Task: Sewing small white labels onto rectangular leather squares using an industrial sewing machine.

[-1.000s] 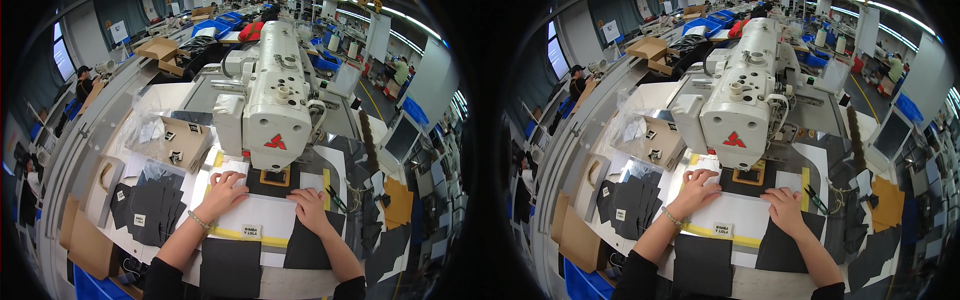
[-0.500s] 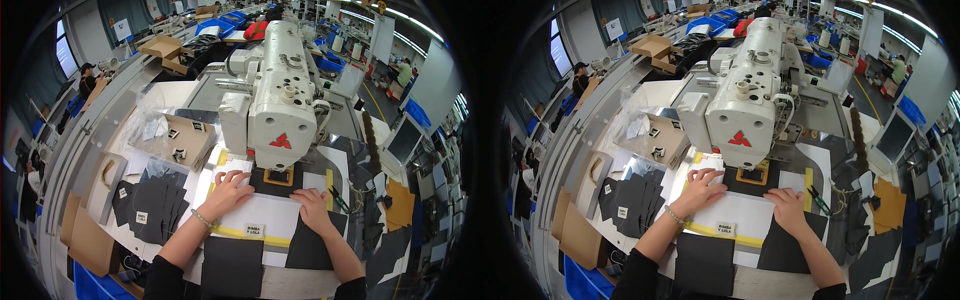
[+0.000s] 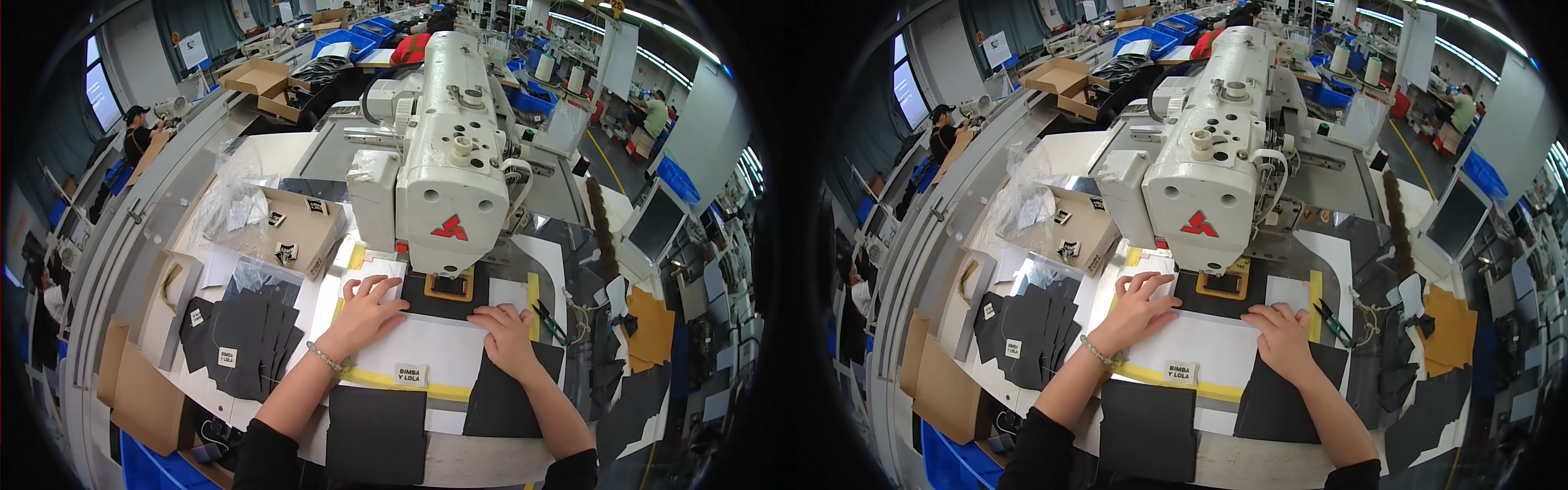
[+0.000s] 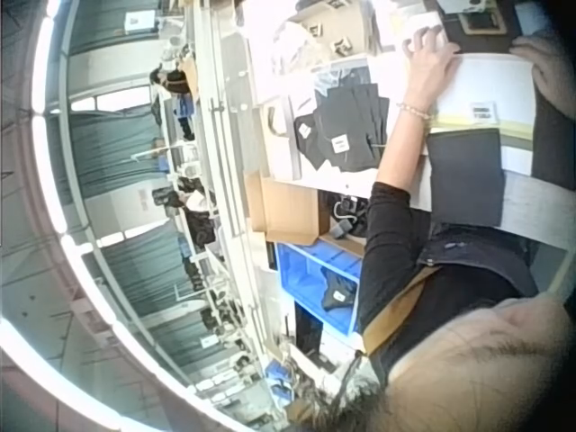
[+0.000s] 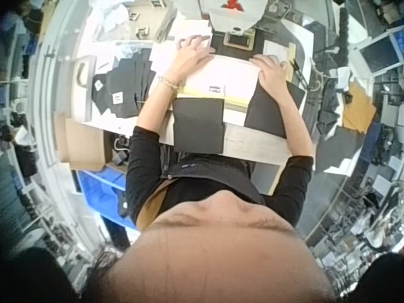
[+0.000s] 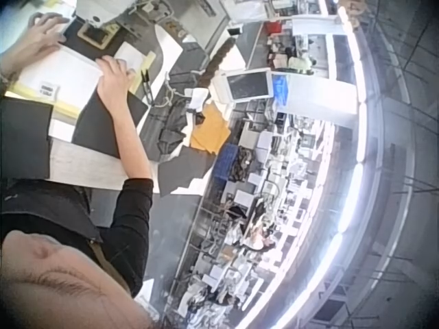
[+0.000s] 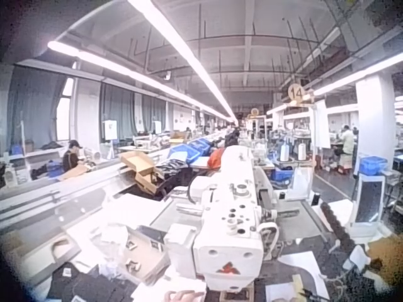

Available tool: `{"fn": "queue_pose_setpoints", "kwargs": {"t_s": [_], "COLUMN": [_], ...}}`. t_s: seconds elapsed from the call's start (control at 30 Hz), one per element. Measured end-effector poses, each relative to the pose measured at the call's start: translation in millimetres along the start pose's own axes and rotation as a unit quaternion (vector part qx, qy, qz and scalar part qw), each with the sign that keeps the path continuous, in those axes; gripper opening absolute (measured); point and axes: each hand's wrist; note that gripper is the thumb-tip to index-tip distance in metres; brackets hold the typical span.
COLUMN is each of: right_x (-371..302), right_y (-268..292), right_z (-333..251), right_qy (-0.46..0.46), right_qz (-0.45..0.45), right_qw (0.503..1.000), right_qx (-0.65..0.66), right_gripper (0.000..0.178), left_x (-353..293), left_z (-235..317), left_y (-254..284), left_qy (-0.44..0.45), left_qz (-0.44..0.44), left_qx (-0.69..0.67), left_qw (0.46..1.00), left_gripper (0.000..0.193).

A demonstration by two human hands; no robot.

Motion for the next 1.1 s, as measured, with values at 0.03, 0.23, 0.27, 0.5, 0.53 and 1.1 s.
{"fn": "queue_pose_setpoints", "kwargs": {"t_s": [0.03,0.23,0.27,0.5,0.53,1.1], "right_x": [0.0,0.2,0.0,0.1,0.3,0.3], "right_y": [0.0,0.6,0.3,1.9,1.9,1.7], "right_z": [-0.1,0.0,0.3,-1.1,-1.4,-0.5], "right_qy": [0.0,0.004,0.004,0.001,0.001,-0.01], "right_qz": [0.0,-0.004,-0.006,-0.006,-0.006,0.0], "right_qw": [1.0,1.0,1.0,1.0,1.0,1.0], "right_qx": [0.0,-0.002,0.001,0.0,0.0,0.021], "right_gripper": [0.041,0.04,0.04,0.041,0.041,0.038], "left_x": [-0.3,-0.9,-1.0,-1.8,-2.0,-2.3], "left_z": [-0.6,-1.8,-2.0,-0.4,-0.6,-2.2], "left_y": [-0.3,0.0,0.4,1.8,1.4,2.2], "left_qy": [0.0,0.001,0.002,0.001,0.001,0.004], "left_qz": [0.0,0.007,0.005,0.014,0.014,0.014], "left_qx": [0.0,0.001,0.002,0.02,0.019,0.004], "left_qw": [1.0,1.0,1.0,1.0,1.0,1.0], "left_gripper": [0.016,0.018,0.017,0.017,0.017,0.014]}}
Point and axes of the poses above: each hand's wrist, its own x-axis towards the middle knuckle, its own y-axis out of the back of the hand, z = x × y
